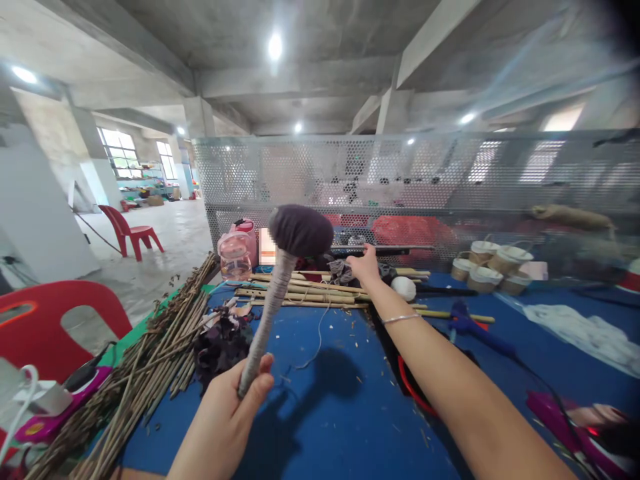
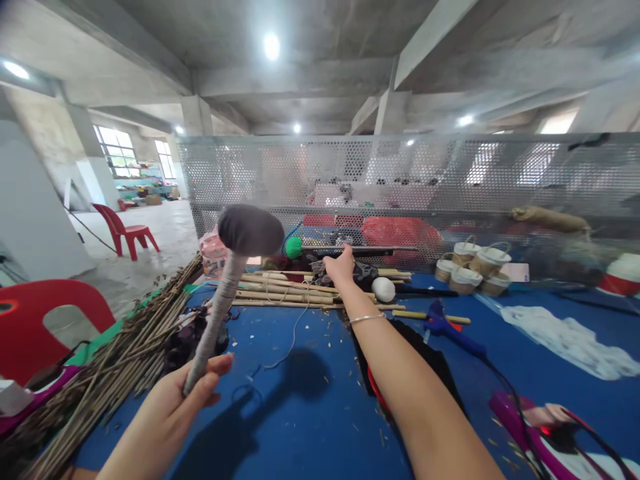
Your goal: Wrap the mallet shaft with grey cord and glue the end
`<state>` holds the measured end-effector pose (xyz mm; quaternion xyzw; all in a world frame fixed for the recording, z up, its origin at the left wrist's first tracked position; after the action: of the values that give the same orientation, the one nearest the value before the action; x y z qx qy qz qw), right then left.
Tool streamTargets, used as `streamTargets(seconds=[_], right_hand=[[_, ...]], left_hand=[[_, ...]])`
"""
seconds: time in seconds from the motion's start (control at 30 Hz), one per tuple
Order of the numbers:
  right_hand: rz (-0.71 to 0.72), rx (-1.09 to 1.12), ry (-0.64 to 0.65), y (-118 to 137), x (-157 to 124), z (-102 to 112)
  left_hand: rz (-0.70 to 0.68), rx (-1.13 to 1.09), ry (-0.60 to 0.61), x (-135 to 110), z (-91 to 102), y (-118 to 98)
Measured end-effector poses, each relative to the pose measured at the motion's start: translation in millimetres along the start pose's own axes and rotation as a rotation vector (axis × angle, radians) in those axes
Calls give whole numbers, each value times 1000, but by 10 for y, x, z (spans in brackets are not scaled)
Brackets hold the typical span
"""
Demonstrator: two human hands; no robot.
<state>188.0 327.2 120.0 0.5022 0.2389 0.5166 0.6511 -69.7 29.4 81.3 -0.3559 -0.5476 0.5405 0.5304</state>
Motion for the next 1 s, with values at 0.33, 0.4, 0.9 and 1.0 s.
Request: streamTargets(seconds=[0.33, 0.4, 0.9, 1.0], right_hand=[[50, 483, 1673, 364, -2964, -99], [108, 301, 1715, 237, -3155, 68], [123, -82, 643, -292, -2275, 1096], [31, 383, 739, -230, -2377, 596]], left_hand=[[-151, -167, 310, -301, -394, -294], [-116, -188, 339, -428, -366, -317], [-162, -5, 194, -280, -541, 27], [-115, -26, 185, -116, -795, 175]])
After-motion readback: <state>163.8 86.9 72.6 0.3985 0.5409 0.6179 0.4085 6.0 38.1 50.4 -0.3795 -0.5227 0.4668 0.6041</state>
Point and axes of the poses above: each hand's wrist, its own x-axis towards the middle knuckle, its own z-axis out of the back of the hand, y = z × x, the point moved 6 cm from there along x, towards the middle knuckle, and after that the axes turned 11 degrees about -z, right-handed, at the moved point
